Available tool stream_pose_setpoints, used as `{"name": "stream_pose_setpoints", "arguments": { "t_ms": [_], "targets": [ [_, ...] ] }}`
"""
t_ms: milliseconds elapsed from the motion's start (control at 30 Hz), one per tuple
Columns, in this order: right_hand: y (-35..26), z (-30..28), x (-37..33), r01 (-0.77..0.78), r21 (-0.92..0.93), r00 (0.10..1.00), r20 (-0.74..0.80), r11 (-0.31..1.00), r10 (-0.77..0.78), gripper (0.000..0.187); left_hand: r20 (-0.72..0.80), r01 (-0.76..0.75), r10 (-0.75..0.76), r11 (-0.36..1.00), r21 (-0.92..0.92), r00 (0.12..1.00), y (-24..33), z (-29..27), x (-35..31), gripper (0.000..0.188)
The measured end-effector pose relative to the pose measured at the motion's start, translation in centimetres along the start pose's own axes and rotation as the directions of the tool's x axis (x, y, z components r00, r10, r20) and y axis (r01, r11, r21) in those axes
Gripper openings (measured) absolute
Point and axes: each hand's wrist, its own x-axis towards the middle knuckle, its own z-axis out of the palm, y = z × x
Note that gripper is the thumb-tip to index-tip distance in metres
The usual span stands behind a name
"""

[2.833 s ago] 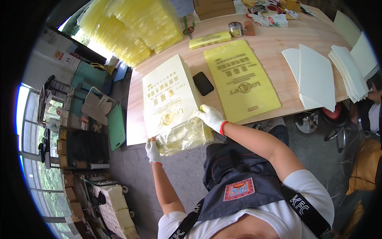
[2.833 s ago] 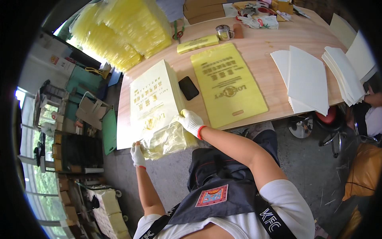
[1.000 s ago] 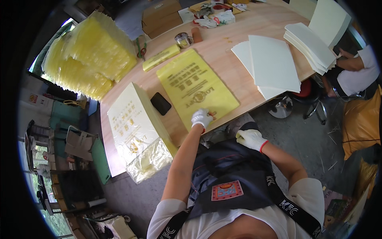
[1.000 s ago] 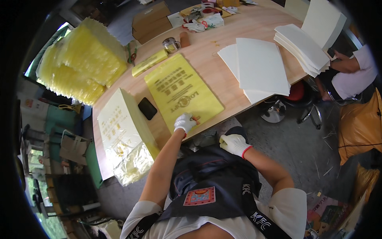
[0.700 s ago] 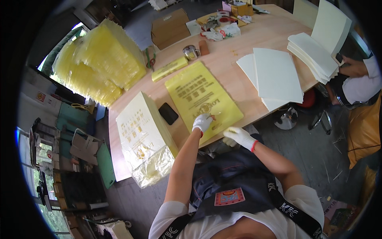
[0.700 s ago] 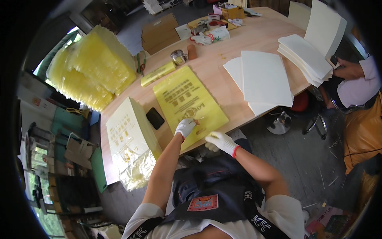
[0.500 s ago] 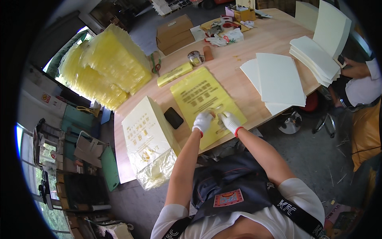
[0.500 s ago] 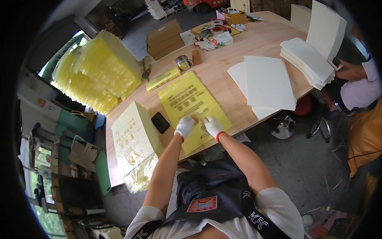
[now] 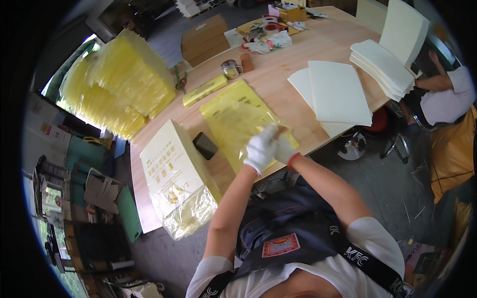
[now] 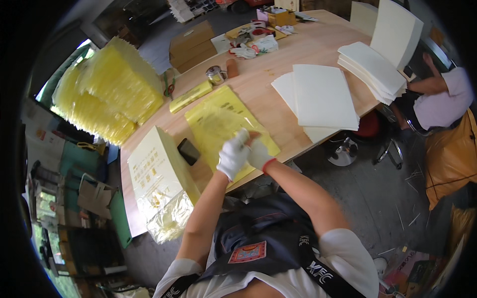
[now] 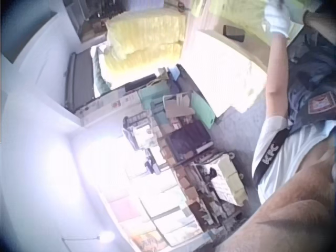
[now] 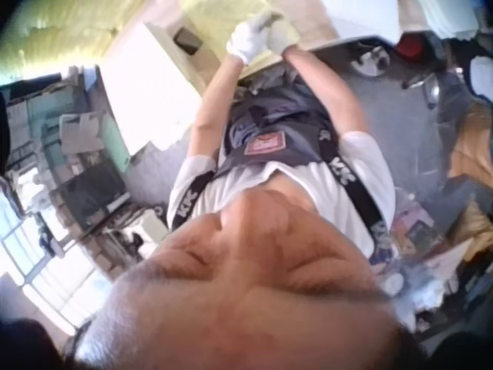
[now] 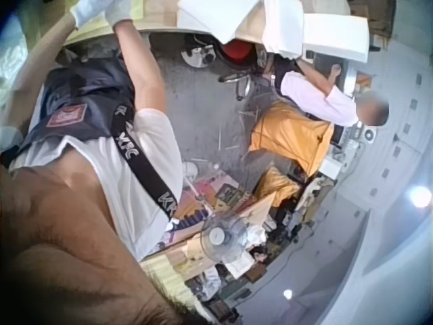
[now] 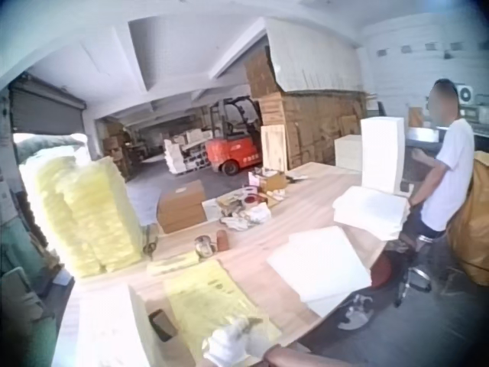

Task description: The person repeatedly picks up white books, places them into yellow plastic sleeves, and stacks the packaged books on the table. The process is performed one at a time in a repetitive loop.

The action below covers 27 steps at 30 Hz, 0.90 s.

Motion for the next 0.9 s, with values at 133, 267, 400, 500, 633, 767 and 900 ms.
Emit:
{"name": "stream_pose_setpoints", "arguments": {
  "t_ms": [133, 267, 400, 500, 633, 767, 900],
  "targets": [
    [1.2, 2.7, -1.1, 0.172, -0.066, 0.985, 0.026, 0.983, -0.170, 0.033, 0.228, -0.197, 0.183, 0.980, 0.037, 0.956, 8.8, 2.2, -4.6, 0.026],
    [3.5, 0.1, -1.9, 0.349, 0.010, 0.931, 0.108, 0.937, -0.348, 0.032, 0.087, -0.098, 0.100, 0.995, -0.025, 0.991, 5.8, 2.3, -6.2, 0.021],
    [5.9, -7.1, -1.5, -0.099, -0.191, 0.972, 0.193, 0.977, 0.137, 0.032, -0.105, 0.301, -0.336, 0.919, -0.254, 0.936, -2.3, 1.1, -8.5, 0.017],
    [14.3, -9.7, -0.6, -0.034, -0.706, 0.932, -0.277, 0.707, -0.232, 0.029, 0.103, 0.520, -0.535, 0.729, -0.446, 0.839, -2.0, 1.1, -7.6, 0.018],
    [17.8, -11.7, 1.9, -0.005, -0.750, 0.995, -0.071, 0.662, -0.073, 0.024, 0.149, 0.492, -0.496, 0.688, -0.534, 0.856, -2.9, 3.3, -6.0, 0.018],
    [18.5, -13.7, 2.0, 0.137, -0.723, 0.985, 0.029, 0.677, -0.169, 0.020, 0.188, 0.451, -0.422, 0.700, -0.553, 0.887, -3.2, 4.8, -4.5, 0.019],
    [14.3, -15.9, 1.1, 0.153, -0.699, 0.980, 0.018, 0.698, -0.197, 0.019, 0.361, 0.492, -0.358, 0.763, -0.418, 0.861, -4.0, 6.2, -3.1, 0.027]
  ]
}}
